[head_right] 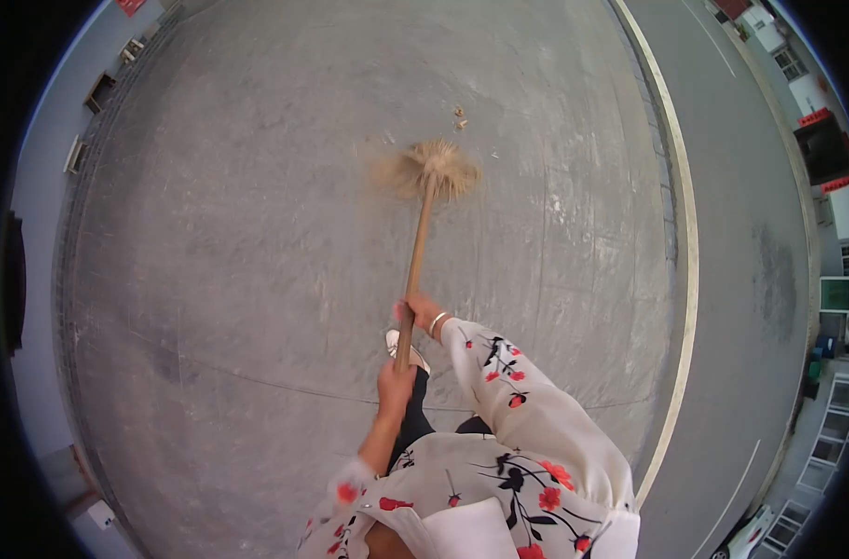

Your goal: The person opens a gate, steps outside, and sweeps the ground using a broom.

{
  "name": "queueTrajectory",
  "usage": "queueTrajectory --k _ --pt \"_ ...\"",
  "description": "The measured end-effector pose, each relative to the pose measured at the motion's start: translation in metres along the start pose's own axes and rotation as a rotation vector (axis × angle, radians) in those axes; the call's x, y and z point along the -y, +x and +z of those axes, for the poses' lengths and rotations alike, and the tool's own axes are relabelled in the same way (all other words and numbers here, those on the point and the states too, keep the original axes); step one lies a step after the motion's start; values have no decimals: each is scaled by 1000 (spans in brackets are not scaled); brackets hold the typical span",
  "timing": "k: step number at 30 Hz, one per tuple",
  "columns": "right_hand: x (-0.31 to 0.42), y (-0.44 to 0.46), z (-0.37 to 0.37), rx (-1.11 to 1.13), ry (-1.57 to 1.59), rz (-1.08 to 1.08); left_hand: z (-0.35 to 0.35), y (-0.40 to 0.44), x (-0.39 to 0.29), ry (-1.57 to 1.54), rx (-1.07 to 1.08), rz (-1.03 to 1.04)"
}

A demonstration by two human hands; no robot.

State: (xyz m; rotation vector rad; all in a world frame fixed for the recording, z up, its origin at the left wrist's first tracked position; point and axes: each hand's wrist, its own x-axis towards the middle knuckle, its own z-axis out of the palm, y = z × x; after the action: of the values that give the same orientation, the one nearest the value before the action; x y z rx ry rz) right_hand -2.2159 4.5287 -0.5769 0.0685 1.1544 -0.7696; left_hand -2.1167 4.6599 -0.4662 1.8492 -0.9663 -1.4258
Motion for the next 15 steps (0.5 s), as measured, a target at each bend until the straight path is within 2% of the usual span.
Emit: queueTrajectory --k 1,2,4,5,7,8,9,10,12,13,14,15 --pt "21 0 17 26 -40 -12 7 48 -17 -12 22 72" --pt "39 -1 33 24 -31 -22 11 91 -30 -15 78 52" --pt "70 -6 61 186 28 -122 4 117 -91 -93 54 160" --pt "85 -17 74 184 21 -128 -5 116 -106 -54 78 143" --pt "97 -32 96 260 -79 -154 -43 92 -121 33 148 116" --pt "98 -26 99 275 -61 -154 -61 85 -95 99 101 128" --pt "97 -17 103 279 -54 -123 -86 61 -96 89 106 -80" --pt "93 -7 108 277 -48 -92 -114 35 -94 271 80 -76" --pt "65 39 106 431 -8 81 -167 -17 -70 272 40 -168" --pt "26 57 99 733 -31 2 -187 -42 -68 474 5 -33" --pt "0 38 110 730 -402 -220 -218 -66 -45 537 -78 -29" --pt "-34 31 116 858 -369 -69 -239 -87 -62 609 -62 27"
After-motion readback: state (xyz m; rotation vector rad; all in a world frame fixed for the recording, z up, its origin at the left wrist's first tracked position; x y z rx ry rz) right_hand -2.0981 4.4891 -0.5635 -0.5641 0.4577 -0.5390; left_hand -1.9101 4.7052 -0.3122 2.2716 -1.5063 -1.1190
